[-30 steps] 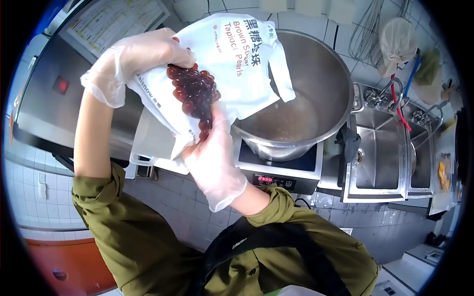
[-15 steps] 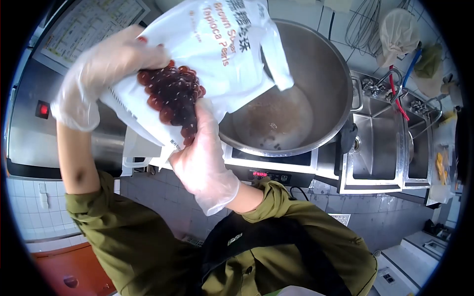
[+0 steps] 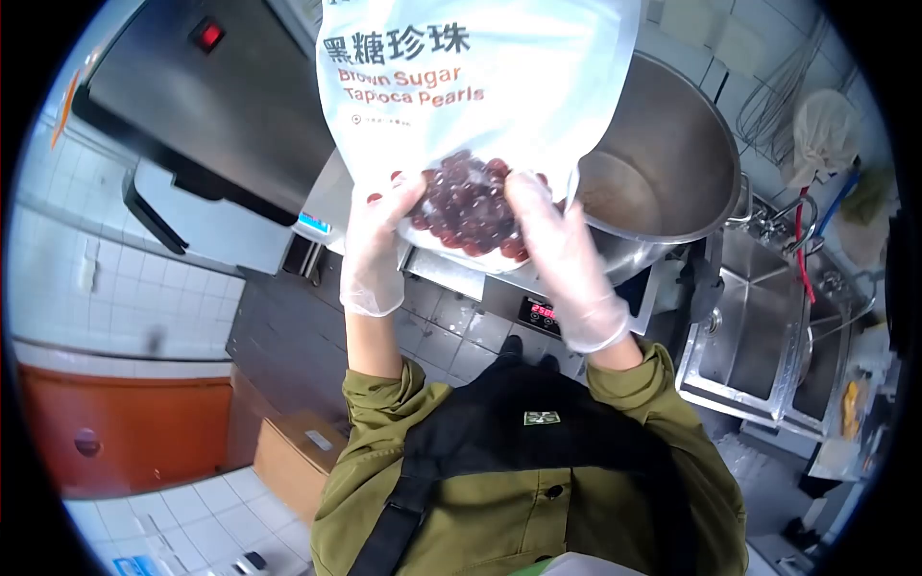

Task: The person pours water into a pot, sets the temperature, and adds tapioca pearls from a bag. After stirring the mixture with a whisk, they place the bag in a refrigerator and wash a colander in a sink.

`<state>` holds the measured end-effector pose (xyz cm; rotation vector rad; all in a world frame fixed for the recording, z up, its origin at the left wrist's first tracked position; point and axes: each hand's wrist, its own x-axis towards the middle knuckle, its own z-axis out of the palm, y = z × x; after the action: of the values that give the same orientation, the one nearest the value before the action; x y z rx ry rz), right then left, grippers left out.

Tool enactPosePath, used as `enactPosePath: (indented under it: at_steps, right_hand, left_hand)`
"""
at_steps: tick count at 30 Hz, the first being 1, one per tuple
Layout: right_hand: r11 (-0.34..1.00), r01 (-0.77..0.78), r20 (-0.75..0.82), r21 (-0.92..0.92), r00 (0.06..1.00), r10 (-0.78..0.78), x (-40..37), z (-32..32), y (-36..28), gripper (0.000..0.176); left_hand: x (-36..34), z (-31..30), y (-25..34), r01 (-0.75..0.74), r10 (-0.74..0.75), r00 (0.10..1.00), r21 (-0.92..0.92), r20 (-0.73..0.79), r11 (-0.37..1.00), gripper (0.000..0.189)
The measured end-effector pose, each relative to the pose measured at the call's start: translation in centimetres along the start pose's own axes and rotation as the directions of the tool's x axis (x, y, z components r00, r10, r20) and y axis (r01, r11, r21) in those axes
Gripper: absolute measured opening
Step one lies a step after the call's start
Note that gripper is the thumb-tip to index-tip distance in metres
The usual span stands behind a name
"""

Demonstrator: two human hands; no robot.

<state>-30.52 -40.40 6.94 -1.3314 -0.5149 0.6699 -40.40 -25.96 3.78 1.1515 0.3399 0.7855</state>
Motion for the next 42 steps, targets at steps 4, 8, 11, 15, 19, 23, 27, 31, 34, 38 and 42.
enactPosePath:
  at_steps: [4, 8, 11, 15, 19, 23, 27, 31, 34, 38, 42]
  right_hand:
    - [0.984, 0.167, 0.124, -0.057, 0.979, -0.159, -0.5, -1.0, -2.1, 0.031]
    - [0.970, 0.189, 0.324, -0.151, 0.937, -0.132, -3.0, -1.5, -5.7, 0.034]
    - [0.933, 0.260, 0.402, -0.249, 0.904, -0.145, -4.9, -2.1, -6.5, 0.050]
    - [0.921, 0.216, 0.333, -0.325, 0.937, -0.102, -5.9, -1.1, -5.9, 0.054]
    - [0.915, 0.264, 0.226, -0.305, 0.954, -0.199, -6.1, 0.1, -2.5, 0.031]
    - [0.948, 0.159, 0.142, -0.274, 0.982, -0.124, -5.8, 0.8, 0.0, 0.044]
    - [0.944, 0.217, 0.110, -0.247, 0.975, -0.195, -6.6, 2.4, 0.0, 0.038]
    - [0.946, 0.241, 0.041, -0.219, 0.971, -0.237, -6.7, 3.0, -0.2, 0.027]
    - [0.918, 0.239, 0.003, -0.316, 0.968, -0.251, -6.5, 3.3, -0.6, 0.030]
    - [0.927, 0.251, -0.072, -0.279, 0.957, -0.281, -7.7, 4.3, 0.9, 0.048]
    - [0.943, 0.196, 0.123, -0.270, 0.978, -0.168, -5.9, 1.6, 4.2, 0.033]
  left_hand:
    - [-2.5, 0.4, -0.2, -0.044, 0.062, 0.986, -0.118, 0.152, 0.992, 0.041]
    - [-5.0, 1.3, 0.5, -0.045, 0.108, 0.936, -0.190, 0.336, 0.981, 0.060]
    - [-6.4, 2.0, 1.7, -0.005, 0.095, 0.929, -0.244, 0.357, 0.970, 0.059]
    - [-6.3, 1.7, 2.0, 0.015, 0.060, 0.922, -0.190, 0.382, 0.982, 0.050]
    - [-5.9, -1.1, 2.6, -0.036, 0.057, 0.914, -0.061, 0.401, 0.998, 0.030]
    - [-5.3, -4.1, 3.0, -0.087, 0.043, 0.917, 0.094, 0.397, 0.992, 0.021]
    - [-4.1, -5.8, 2.8, -0.123, 0.063, 0.888, 0.102, 0.455, 0.987, 0.022]
    - [-3.9, -5.7, 2.5, -0.064, 0.048, 0.882, 0.019, 0.469, 0.998, 0.025]
    - [-3.7, -5.9, 2.0, -0.127, 0.160, 0.879, -0.102, 0.448, 0.987, 0.030]
    - [-3.7, -6.8, 2.4, -0.151, 0.150, 0.911, -0.026, 0.384, 0.988, 0.048]
    - [-2.9, -8.5, 1.4, -0.150, 0.124, 0.946, 0.064, 0.300, 0.987, 0.040]
